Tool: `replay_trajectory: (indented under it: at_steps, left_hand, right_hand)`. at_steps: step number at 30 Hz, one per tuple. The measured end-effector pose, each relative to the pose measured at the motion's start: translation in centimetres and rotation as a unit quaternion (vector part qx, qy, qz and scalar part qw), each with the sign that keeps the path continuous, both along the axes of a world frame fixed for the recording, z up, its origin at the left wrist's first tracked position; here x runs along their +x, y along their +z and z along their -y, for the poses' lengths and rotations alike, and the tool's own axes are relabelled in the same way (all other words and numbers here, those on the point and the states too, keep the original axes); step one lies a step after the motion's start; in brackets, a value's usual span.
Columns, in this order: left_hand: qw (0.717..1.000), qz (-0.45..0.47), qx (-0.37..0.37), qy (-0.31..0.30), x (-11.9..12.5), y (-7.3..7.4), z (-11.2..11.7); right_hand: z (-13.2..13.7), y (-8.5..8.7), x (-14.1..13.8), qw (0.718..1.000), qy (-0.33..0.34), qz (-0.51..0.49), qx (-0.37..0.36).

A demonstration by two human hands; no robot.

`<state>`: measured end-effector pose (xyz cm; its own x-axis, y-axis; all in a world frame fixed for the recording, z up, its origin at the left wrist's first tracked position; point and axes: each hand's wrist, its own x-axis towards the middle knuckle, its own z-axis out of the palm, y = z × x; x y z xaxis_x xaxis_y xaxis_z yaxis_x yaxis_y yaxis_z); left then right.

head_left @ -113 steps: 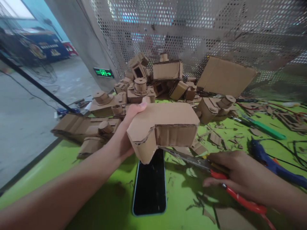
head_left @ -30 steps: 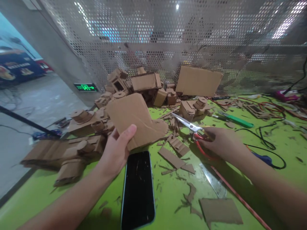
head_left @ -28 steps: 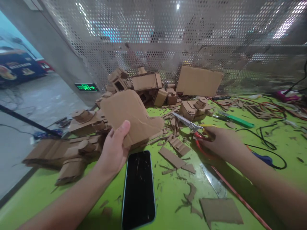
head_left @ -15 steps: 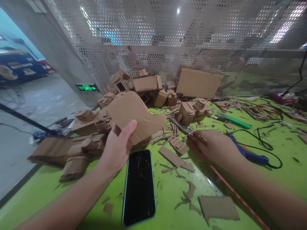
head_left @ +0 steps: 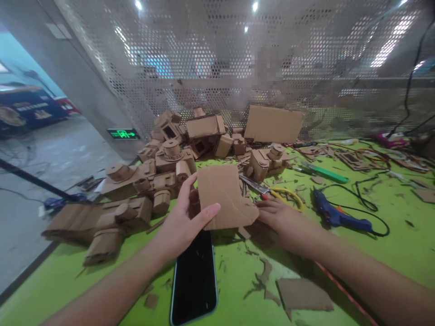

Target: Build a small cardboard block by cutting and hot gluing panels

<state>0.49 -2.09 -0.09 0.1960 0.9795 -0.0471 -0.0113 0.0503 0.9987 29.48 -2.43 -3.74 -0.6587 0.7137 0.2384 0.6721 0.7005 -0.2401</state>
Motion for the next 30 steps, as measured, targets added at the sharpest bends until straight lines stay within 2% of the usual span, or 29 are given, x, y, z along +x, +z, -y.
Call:
replay_trajectory:
  at_steps: [5, 10, 14, 18, 25, 27, 30]
  left_hand:
    - [0.998, -0.008, 0.042, 0.047, 0.4, 0.7, 0.4]
    - [0.997, -0.01, 0.003, 0.073, 0.2, 0.8, -0.1]
    - [0.999, -0.002, -0.023, 0.047, -0.3, 0.4, -0.7]
    - [0.998, -0.026, -0.026, 0.045, -0.6, 0.1, -1.1]
    - [0.993, 0.028, -0.116, 0.024, -0.6, -1.2, -1.1]
    - [0.994, 0.031, -0.103, 0.007, -0.5, -1.3, -0.7]
    - [0.996, -0.007, -0.069, -0.061, -0.2, -0.9, 0.0]
  right_hand:
    - [0.0, -0.1, 0.7, 0.999, -0.027, -0.035, 0.023]
    - [0.1, 0.2, 1.3, 0.994, -0.068, -0.084, 0.034]
    - [0.5, 1.2, 1.2, 0.985, -0.098, -0.133, 0.044]
    - [0.8, 1.9, 1.0, 0.979, -0.113, -0.165, 0.047]
    - [0.7, 1.5, 1.4, 0.976, -0.14, -0.164, 0.019]
    - [0.9, 1.5, 1.3, 0.976, -0.146, -0.162, 0.009]
    - [1.4, 1.6, 0.9, 0.974, -0.146, -0.172, -0.03]
